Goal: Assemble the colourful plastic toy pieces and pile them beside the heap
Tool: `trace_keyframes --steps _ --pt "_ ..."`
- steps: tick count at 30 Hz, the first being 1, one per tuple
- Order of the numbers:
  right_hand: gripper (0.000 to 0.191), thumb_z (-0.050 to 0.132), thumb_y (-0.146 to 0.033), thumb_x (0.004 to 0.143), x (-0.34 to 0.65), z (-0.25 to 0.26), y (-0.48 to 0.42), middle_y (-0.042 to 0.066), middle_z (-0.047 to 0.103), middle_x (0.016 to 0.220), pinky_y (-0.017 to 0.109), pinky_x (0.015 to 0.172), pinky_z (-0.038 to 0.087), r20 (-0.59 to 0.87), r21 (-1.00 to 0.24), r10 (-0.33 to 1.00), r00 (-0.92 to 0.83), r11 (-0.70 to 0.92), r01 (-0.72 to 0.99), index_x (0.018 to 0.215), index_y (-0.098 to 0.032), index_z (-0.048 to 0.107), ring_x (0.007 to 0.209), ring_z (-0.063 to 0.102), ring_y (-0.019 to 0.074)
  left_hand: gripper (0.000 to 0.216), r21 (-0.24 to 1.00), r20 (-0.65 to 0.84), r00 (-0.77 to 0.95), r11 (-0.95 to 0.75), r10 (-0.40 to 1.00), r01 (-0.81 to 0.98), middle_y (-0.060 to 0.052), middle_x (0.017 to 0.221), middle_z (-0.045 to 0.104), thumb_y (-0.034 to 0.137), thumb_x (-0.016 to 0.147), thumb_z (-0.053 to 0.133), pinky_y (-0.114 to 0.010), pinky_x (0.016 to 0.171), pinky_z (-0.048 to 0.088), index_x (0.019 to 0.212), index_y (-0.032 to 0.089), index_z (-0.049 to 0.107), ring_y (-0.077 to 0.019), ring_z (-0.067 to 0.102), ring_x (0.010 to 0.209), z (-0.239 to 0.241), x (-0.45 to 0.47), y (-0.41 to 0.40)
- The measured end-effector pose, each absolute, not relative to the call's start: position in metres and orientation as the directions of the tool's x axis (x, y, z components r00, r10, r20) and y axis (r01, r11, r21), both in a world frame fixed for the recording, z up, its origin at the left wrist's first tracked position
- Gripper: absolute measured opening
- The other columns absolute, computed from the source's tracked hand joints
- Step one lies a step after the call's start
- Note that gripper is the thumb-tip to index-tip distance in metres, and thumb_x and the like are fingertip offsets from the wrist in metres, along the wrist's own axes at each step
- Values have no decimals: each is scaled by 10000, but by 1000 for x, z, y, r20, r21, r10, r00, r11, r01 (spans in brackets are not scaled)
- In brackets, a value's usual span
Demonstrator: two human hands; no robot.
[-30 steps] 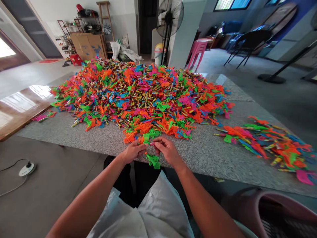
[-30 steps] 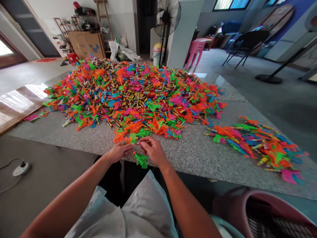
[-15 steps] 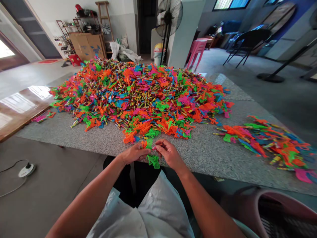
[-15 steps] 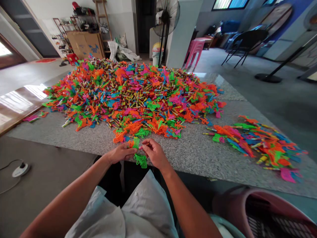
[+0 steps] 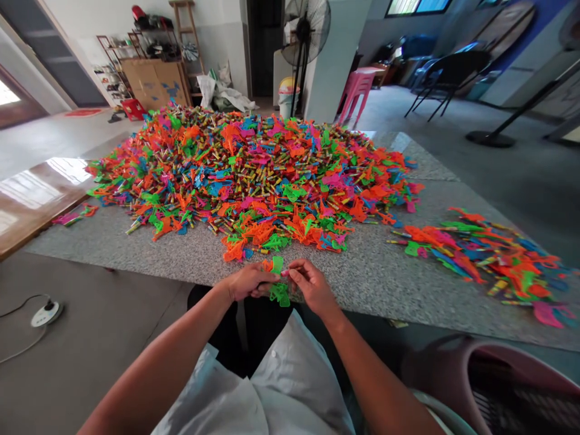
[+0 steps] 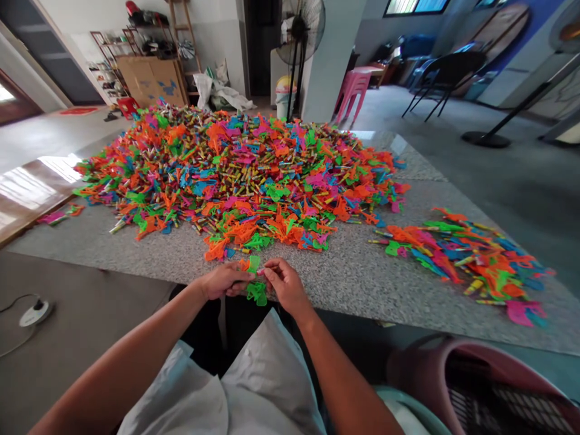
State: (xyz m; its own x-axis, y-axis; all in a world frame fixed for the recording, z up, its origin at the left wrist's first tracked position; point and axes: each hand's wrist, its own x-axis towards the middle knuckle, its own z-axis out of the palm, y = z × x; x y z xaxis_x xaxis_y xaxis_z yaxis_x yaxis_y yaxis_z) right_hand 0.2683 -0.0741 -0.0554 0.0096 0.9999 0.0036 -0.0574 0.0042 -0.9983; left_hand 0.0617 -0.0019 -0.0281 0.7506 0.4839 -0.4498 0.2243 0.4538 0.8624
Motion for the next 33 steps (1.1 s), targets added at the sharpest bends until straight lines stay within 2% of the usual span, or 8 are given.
trace_keyframes --steps 5,8,11,14,20,25,30,33 --pt "291 726 -501 894 292 -49 -68 -3 681 763 288 602 493 -76 -995 997 -23 -78 -61 974 -226 674 614 593 149 502 918 -396 692 238 603 318 45 551 498 643 900 637 -239 477 327 707 188 545 -93 440 466 -24 70 -2" --pt "306 774 -484 817 335 -48 -61 4 695 767 267 544 485 -99 -994 966 240 -85 -70 927 -211 688 578 581 135 411 862 -226 516 -78 826 501 -7 786 660 595 930 639 -267 626 453 982 187 662 -150 609 675 -29 65 -6" --pt "309 761 -467 773 385 -50 -53 -18 672 766 227 471 429 -42 -977 678 734 128 -173 942 -227 665 531 538 106 395 660 -2 525 -394 851 640 -73 1108 691 512 881 755 -341 886 517 1144 221 715 -244 660 1058 -40 55 -14" --pt "351 674 -504 808 409 -52 -43 14 724 940 224 466 432 -67 -935 441 895 285 -210 1054 -255 647 568 580 112 523 524 28 628 -546 778 654 -91 1347 607 552 852 793 -395 1023 500 1297 294 701 -296 580 1265 -49 48 -22" --pt "313 661 -468 887 322 -53 -21 59 769 893 307 542 507 10 -992 925 381 -38 118 1072 -227 735 604 634 184 417 475 31 694 -622 719 623 -94 1220 634 555 884 762 -394 992 501 1140 228 717 -281 586 1182 -48 51 -20" --pt "207 606 -255 974 238 -50 6 72 787 1120 374 949 520 108 -736 963 -245 244 632 1103 -251 768 1056 715 252 255 492 -11 652 -564 758 664 -68 1041 658 404 882 796 -354 901 493 968 196 677 -248 619 1041 -46 43 -18" --pt "240 640 -291 982 216 -44 30 178 751 1196 392 930 499 -46 -427 970 -237 195 883 1180 -179 718 1123 710 326 311 519 -79 559 -445 825 730 -73 1074 687 343 871 779 -345 866 492 1129 202 678 -249 654 998 -47 31 -14" --pt "148 663 -289 962 216 -44 34 183 769 1058 401 887 498 -57 -427 978 -202 159 890 1032 -175 726 1065 727 345 242 528 -134 527 -390 839 755 -75 1036 691 322 852 761 -345 862 489 1055 204 705 -256 663 987 -46 29 -10"
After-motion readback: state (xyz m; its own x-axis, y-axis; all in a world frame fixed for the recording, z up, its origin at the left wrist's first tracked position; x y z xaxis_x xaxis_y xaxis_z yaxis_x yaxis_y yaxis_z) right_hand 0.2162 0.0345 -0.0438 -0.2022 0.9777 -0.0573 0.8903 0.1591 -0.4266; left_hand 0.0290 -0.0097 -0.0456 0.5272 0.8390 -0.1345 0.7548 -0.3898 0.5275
